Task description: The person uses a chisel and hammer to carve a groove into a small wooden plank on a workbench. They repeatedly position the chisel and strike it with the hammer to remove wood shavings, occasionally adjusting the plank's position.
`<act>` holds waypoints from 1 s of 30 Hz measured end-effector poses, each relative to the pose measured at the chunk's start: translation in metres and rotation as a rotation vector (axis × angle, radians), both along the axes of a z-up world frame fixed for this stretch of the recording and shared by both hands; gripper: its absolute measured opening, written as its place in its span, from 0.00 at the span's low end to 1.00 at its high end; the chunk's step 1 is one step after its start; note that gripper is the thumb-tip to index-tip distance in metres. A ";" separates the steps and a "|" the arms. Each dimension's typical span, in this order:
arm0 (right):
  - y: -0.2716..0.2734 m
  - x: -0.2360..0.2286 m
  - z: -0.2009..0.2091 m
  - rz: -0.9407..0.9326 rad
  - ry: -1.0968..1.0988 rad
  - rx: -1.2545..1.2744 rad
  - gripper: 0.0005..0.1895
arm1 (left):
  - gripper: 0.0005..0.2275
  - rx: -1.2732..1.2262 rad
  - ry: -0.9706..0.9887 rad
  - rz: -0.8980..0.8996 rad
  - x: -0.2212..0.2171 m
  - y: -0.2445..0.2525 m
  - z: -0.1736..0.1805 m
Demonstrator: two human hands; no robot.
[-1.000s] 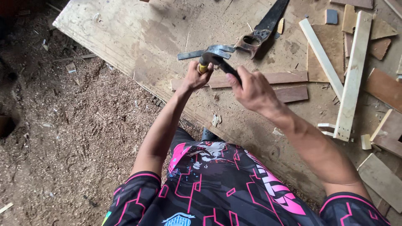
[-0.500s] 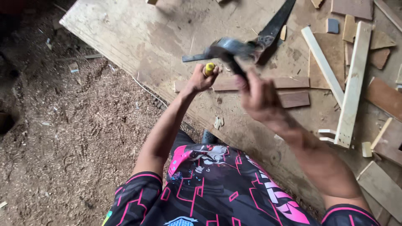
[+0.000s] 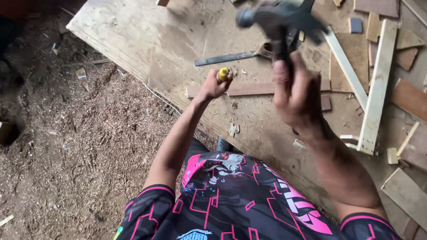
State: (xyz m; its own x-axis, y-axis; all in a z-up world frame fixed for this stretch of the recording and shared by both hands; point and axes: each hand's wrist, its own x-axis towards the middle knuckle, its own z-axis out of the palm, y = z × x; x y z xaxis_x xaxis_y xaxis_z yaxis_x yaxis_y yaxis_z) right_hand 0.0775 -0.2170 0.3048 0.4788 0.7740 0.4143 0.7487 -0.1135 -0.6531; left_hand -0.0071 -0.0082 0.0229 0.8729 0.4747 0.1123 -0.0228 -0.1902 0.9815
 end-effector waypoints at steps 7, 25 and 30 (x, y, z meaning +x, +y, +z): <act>0.017 -0.021 -0.062 0.065 0.044 -0.403 0.18 | 0.13 0.006 0.059 0.026 -0.002 0.005 0.024; -0.013 0.068 -0.345 -0.368 0.675 -0.398 0.16 | 0.19 -0.285 0.021 0.169 0.056 0.062 -0.013; -0.004 0.054 -0.313 -0.453 0.863 -0.479 0.15 | 0.19 -0.264 0.065 0.243 0.064 0.075 -0.024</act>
